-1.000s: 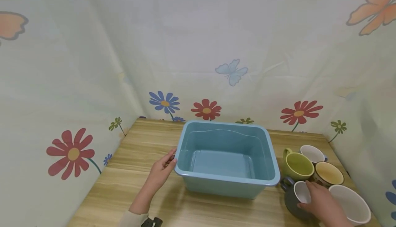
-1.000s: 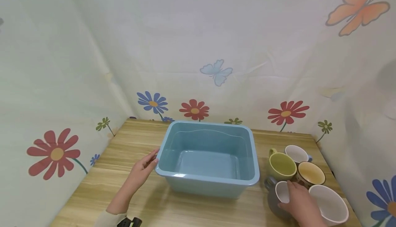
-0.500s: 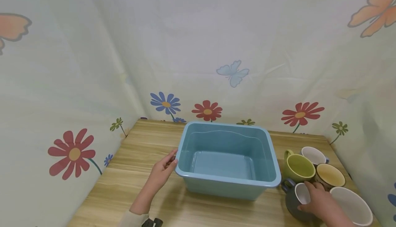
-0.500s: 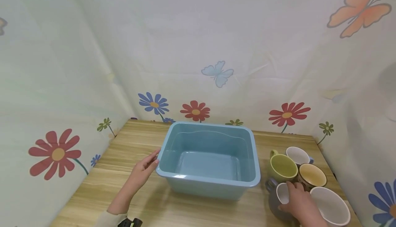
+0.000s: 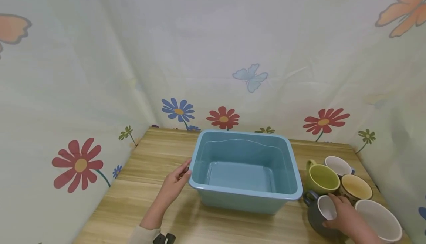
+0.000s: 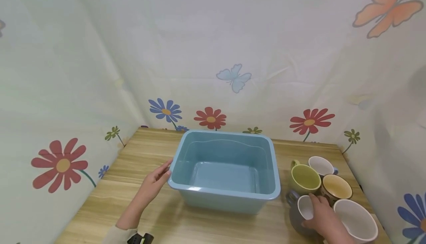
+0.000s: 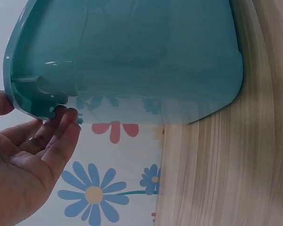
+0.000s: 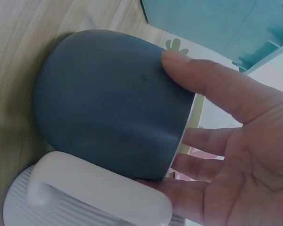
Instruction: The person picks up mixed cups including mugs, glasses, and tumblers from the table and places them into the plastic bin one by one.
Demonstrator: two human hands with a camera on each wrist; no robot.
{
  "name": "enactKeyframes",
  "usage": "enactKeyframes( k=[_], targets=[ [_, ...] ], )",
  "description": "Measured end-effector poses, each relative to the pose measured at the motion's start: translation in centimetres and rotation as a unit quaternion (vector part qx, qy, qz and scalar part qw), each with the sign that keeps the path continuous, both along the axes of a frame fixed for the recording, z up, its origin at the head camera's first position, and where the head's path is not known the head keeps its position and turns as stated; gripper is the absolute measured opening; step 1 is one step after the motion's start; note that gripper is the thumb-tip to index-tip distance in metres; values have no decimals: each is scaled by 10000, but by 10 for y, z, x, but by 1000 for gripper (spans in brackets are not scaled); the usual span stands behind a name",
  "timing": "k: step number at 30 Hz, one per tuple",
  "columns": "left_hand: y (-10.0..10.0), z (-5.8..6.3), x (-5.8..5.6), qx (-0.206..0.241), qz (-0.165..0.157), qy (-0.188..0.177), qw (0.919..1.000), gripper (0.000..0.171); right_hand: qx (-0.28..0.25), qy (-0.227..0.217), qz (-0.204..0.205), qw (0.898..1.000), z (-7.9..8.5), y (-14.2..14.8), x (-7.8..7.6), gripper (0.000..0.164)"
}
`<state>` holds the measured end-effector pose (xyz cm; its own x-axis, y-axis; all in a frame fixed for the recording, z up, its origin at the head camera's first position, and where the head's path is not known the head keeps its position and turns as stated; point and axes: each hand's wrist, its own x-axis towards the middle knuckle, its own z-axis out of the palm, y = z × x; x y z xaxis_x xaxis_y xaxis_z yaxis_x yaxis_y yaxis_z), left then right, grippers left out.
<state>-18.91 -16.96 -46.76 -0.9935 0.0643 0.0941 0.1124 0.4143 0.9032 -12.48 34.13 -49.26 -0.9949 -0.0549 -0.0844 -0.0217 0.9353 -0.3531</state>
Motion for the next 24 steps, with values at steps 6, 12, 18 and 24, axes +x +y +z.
enactKeyframes(
  k=[6, 12, 18, 24],
  targets=[
    [0, 2, 2, 14, -33, 110, 9999, 47, -10, 139, -64, 9999, 1, -3, 1, 92],
    [-1, -2, 0, 10, -15, 52, 10000, 47, -16, 140, -97, 9999, 2, -4, 2, 89],
    [-1, -3, -1, 105, 12, -80, 9999, 47, -23, 0, -151, 9999, 0, -4, 0, 89],
    [-1, -4, -1, 246, 21, -102, 9996, 48, -20, -107, -172, 9998, 3, -5, 0, 89]
  ],
)
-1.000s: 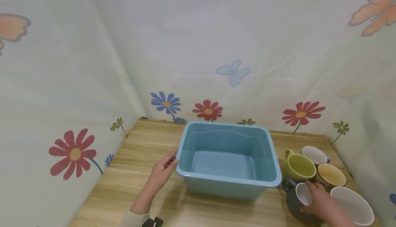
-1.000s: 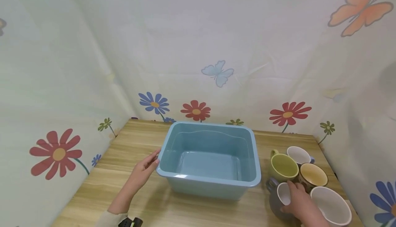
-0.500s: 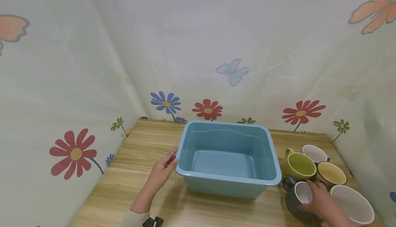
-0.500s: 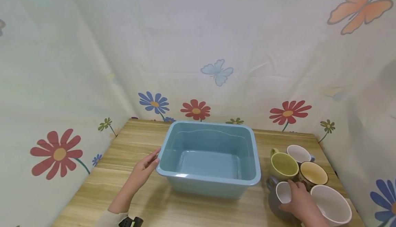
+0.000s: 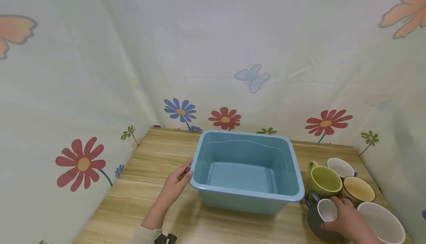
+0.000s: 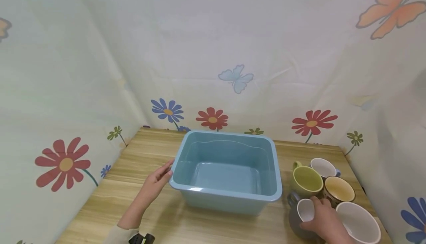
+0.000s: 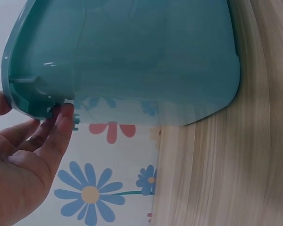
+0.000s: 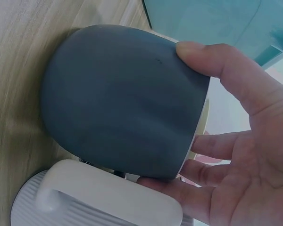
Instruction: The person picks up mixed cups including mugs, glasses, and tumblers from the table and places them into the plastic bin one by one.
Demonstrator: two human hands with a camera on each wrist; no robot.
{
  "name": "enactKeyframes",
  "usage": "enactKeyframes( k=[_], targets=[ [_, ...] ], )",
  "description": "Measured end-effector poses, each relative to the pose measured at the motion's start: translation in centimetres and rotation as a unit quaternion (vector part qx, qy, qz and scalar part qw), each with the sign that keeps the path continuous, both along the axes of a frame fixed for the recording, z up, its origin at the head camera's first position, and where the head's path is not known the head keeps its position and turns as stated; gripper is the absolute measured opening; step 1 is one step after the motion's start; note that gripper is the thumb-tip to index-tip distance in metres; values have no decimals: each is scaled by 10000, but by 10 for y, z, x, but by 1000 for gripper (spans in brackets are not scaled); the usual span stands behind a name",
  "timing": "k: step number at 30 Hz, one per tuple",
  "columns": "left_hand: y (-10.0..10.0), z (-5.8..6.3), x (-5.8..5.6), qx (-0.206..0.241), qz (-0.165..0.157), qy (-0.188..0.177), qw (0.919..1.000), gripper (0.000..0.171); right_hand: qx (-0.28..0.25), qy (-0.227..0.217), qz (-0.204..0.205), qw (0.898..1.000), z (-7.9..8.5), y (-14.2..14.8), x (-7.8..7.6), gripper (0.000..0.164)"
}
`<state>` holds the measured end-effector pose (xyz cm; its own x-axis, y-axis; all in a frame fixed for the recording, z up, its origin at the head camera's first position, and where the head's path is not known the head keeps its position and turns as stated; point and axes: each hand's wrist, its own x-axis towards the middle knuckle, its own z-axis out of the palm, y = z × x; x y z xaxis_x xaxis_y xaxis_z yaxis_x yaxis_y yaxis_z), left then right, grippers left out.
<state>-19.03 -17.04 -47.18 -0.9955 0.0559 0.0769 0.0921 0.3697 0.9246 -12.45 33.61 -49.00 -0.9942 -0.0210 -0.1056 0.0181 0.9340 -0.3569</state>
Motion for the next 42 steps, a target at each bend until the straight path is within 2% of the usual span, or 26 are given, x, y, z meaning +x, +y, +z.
enactKeyframes(
  k=[8, 22, 26, 30, 35, 42],
  targets=[
    [1, -5, -2, 227, -24, 49, 9997, 47, 16, -352, -41, 9994, 4, 0, 2, 91],
    [2, -3, 1, 308, -12, 16, 9995, 47, 19, -454, 23, 9990, 4, 3, -2, 93],
    [2, -2, 1, 329, -39, -22, 9994, 48, -31, -707, -4, 9975, 7, 3, -3, 95],
    [2, -2, 2, 385, -60, 3, 9992, 48, -83, -927, 27, 9957, 11, 4, -4, 96],
    [2, -2, 1, 384, -68, 49, 9992, 48, -55, -716, 179, 9973, 20, 3, -1, 94],
    [1, -2, -1, 345, -25, -55, 9994, 48, -53, -1031, 109, 9946, 33, 2, 0, 96]
  ],
)
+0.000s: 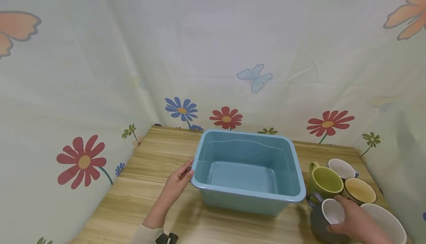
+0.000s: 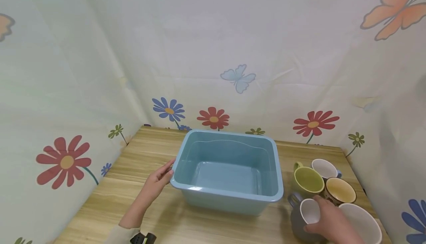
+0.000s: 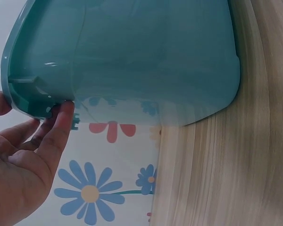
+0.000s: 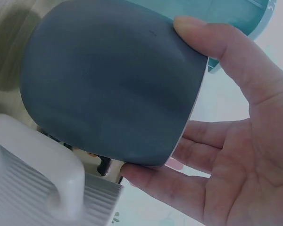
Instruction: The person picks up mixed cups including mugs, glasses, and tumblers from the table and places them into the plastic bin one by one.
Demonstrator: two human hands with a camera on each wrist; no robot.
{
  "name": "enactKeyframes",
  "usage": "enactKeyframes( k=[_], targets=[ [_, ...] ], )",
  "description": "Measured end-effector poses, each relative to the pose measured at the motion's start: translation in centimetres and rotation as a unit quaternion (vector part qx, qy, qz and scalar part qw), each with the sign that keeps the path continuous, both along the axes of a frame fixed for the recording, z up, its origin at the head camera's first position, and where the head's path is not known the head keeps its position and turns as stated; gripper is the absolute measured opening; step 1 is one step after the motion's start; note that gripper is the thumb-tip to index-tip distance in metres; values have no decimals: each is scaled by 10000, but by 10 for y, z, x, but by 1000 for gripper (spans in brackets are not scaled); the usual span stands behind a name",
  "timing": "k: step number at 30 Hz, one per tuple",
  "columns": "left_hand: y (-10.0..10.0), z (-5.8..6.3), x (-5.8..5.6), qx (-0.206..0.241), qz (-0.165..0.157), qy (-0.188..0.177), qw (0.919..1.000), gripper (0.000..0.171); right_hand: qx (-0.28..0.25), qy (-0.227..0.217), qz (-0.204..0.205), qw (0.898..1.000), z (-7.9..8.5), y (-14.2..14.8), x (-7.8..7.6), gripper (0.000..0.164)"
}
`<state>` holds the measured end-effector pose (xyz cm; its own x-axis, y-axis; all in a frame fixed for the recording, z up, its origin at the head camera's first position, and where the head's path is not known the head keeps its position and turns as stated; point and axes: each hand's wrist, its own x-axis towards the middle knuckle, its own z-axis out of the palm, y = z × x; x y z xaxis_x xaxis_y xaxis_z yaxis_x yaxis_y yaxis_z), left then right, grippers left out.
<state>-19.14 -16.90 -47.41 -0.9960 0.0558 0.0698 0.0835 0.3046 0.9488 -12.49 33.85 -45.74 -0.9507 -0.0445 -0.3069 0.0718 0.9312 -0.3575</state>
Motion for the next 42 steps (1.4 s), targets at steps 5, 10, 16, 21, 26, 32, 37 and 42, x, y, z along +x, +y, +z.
enactKeyframes(
  k=[5, 10, 16, 21, 26, 32, 37, 42],
  targets=[
    [0, 1, 0, 11, 3, -51, 10000, 48, -54, 204, 147, 9997, 3, 4, 4, 90],
    [0, 1, 1, 59, 13, -100, 9999, 48, -46, 390, 366, 9986, 5, 8, 8, 85],
    [0, 1, 1, 52, 47, -146, 9999, 48, -27, 530, 500, 9973, 11, 12, 10, 84],
    [1, 1, 0, 100, 28, -153, 9998, 48, 124, 714, 565, 9958, 21, 14, 12, 85],
    [0, 1, 1, 131, -8, -110, 9999, 48, 106, -19, 142, 9998, 35, 13, 11, 92],
    [-1, 2, 2, 181, -106, -27, 9998, 48, 357, 615, 534, 9960, 40, 17, 10, 86],
    [0, 3, 3, 242, -95, -63, 9996, 48, 468, 868, 820, 9917, 43, 19, 9, 85],
    [1, 3, 3, 252, -73, -52, 9996, 47, 415, 1145, 1012, 9874, 52, 20, 9, 86]
  ],
)
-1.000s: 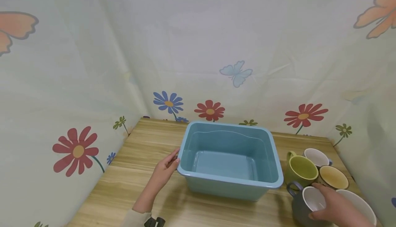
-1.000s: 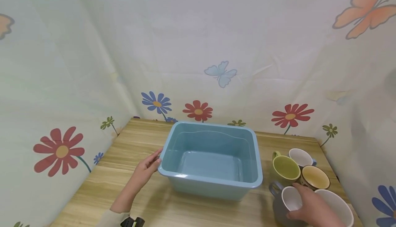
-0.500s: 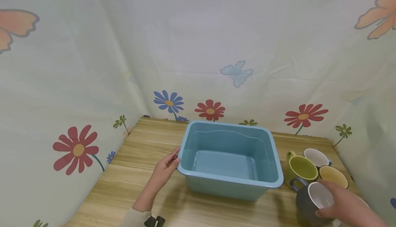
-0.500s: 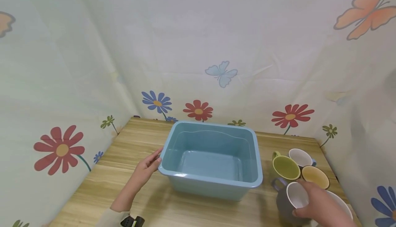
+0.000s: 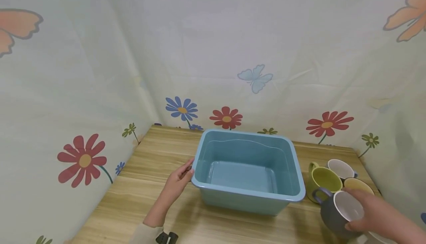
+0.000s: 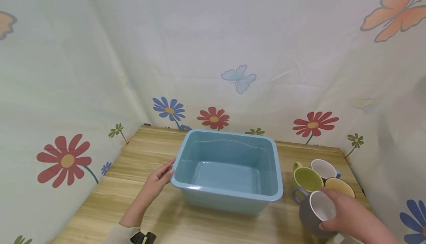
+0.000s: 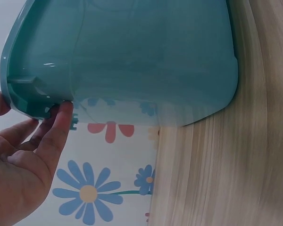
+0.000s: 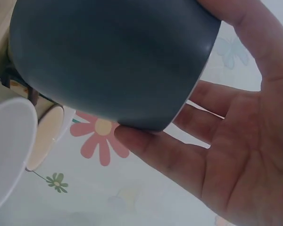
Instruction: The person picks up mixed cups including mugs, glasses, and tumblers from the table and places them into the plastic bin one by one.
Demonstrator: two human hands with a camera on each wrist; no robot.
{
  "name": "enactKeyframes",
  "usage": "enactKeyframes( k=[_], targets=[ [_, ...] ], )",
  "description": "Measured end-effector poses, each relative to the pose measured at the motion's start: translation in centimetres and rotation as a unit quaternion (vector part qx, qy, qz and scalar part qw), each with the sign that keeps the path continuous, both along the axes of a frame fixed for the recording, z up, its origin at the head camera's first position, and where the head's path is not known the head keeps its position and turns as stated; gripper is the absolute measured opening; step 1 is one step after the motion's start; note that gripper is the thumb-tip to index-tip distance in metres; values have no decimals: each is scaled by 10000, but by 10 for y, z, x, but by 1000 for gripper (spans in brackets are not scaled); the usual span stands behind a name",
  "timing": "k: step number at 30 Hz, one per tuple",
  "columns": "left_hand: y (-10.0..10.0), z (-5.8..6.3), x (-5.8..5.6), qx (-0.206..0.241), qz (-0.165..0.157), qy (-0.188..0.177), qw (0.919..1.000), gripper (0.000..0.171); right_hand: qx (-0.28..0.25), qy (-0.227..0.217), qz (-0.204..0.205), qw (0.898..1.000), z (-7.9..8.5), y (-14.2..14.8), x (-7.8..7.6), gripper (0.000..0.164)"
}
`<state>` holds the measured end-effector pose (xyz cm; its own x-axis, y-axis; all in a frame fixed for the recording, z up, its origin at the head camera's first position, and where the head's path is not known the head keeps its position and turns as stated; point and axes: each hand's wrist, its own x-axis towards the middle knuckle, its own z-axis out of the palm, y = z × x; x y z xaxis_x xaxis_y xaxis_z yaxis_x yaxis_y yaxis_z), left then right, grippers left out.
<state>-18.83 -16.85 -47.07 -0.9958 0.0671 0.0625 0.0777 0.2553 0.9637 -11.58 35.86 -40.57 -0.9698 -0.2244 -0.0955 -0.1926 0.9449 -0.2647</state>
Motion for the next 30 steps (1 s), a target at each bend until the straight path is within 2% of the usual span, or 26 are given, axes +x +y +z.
enactKeyframes(
  k=[5, 8, 12, 18, 23, 30],
  targets=[
    [1, 0, 1, 64, 5, 24, 10000, 47, 23, -259, 117, 9996, 8, 3, -5, 84],
    [2, -1, 2, 71, 22, 18, 10000, 47, 72, 44, 349, 9994, 6, 8, -4, 84],
    [2, -4, 2, 37, 50, 46, 10000, 46, 34, 194, 419, 9989, 10, 11, -2, 84],
    [1, -6, 3, 35, 33, 62, 10000, 47, 194, 620, 603, 9961, 26, 17, -5, 82],
    [1, -5, 2, 57, -18, 69, 10000, 48, 430, 553, 584, 9958, 39, 23, -10, 86],
    [2, -3, 0, -14, 97, 120, 9999, 48, 386, 1163, 696, 9900, 52, 27, -15, 87]
  ],
)
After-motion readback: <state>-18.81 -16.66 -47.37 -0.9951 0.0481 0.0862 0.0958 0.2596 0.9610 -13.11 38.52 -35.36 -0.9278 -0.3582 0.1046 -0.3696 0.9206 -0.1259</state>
